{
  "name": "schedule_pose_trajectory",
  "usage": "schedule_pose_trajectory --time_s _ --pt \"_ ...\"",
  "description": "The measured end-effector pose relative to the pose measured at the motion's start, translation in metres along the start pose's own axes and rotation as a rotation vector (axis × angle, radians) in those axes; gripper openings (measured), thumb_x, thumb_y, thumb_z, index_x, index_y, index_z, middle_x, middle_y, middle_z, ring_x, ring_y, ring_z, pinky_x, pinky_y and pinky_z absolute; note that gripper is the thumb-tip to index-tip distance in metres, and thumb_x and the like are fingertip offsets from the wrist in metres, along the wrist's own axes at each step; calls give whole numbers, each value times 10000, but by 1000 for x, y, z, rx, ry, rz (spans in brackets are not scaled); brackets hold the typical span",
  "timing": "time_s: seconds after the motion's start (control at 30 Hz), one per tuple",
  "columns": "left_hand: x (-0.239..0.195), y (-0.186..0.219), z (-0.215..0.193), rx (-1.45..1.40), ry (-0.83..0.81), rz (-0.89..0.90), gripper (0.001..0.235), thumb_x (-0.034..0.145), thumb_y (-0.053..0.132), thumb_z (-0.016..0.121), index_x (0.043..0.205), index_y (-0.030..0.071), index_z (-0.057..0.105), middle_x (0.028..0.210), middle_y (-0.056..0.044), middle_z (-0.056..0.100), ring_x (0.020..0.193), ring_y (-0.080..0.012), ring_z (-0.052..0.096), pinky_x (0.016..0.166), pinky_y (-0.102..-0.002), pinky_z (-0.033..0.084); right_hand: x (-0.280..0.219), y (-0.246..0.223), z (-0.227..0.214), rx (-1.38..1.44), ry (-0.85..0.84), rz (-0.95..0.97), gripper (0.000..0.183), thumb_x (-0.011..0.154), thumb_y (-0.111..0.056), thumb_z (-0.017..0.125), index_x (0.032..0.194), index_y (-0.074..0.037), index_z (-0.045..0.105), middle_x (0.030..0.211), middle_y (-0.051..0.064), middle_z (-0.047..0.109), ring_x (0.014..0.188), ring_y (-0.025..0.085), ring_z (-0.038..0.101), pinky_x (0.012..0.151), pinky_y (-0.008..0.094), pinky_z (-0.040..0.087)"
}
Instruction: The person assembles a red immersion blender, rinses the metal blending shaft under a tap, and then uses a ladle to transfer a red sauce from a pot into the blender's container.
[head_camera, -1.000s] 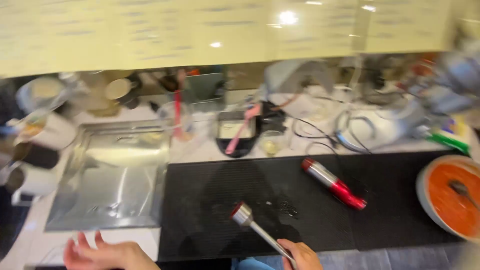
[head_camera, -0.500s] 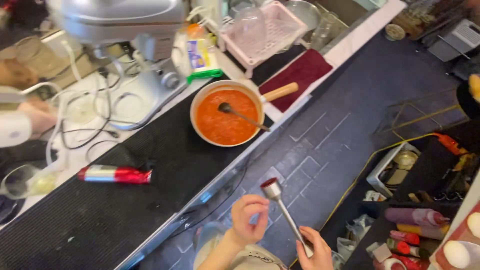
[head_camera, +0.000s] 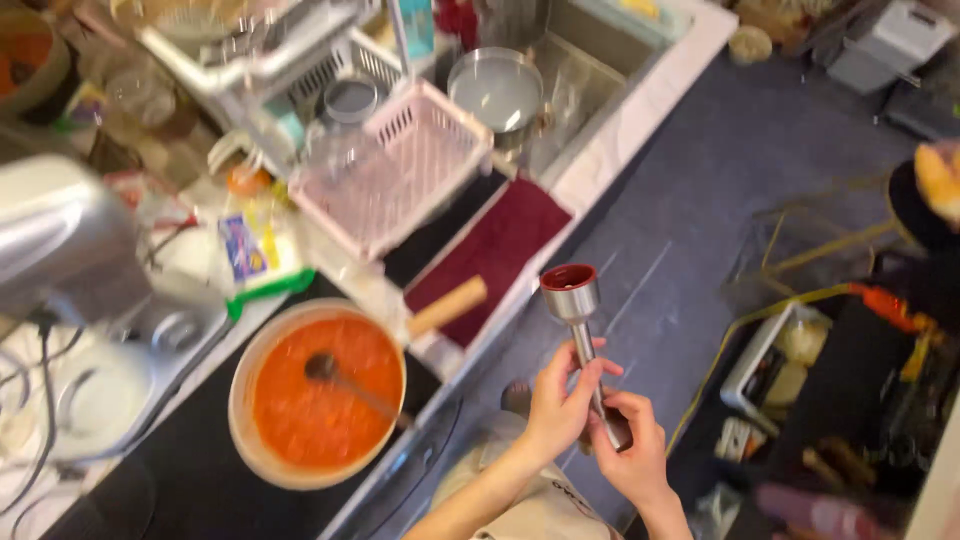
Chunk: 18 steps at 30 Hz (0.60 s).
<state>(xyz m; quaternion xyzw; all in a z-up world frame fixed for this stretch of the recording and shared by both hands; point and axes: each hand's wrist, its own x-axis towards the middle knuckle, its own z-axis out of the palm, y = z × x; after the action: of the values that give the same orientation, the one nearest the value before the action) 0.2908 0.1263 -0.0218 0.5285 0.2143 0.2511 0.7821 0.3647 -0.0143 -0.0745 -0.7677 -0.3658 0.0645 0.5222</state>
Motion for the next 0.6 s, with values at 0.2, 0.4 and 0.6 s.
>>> schedule_pose_trajectory --time_s 0.2,0.4,0.6 --pt "167 6 -14 31 178 168 335 1063 157 602 1366 17 576 968 -57 710 854 -89 667 768 -254 561 246 44 6 161 -294 -163 260 913 -51 653 1168 1 667 1131 120 760 1111 232 710 984 344 525" --pt "315 -43 -58 57 429 -34 306 1015 189 614 1288 53 594 804 -48 675 644 -88 629 581 -255 523 503 123 111 86 -394 -241 169 957 -104 698 1103 -29 737 1091 95 760 1003 190 736 892 308 563" --pt "493 -120 -110 38 602 42 284 1054 263 595 1198 19 600 820 -11 642 606 -120 649 570 -270 546 773 157 278 -191 -566 -661 373 912 -107 678 1279 -54 634 1423 184 561 1202 394 608 978 459 520"
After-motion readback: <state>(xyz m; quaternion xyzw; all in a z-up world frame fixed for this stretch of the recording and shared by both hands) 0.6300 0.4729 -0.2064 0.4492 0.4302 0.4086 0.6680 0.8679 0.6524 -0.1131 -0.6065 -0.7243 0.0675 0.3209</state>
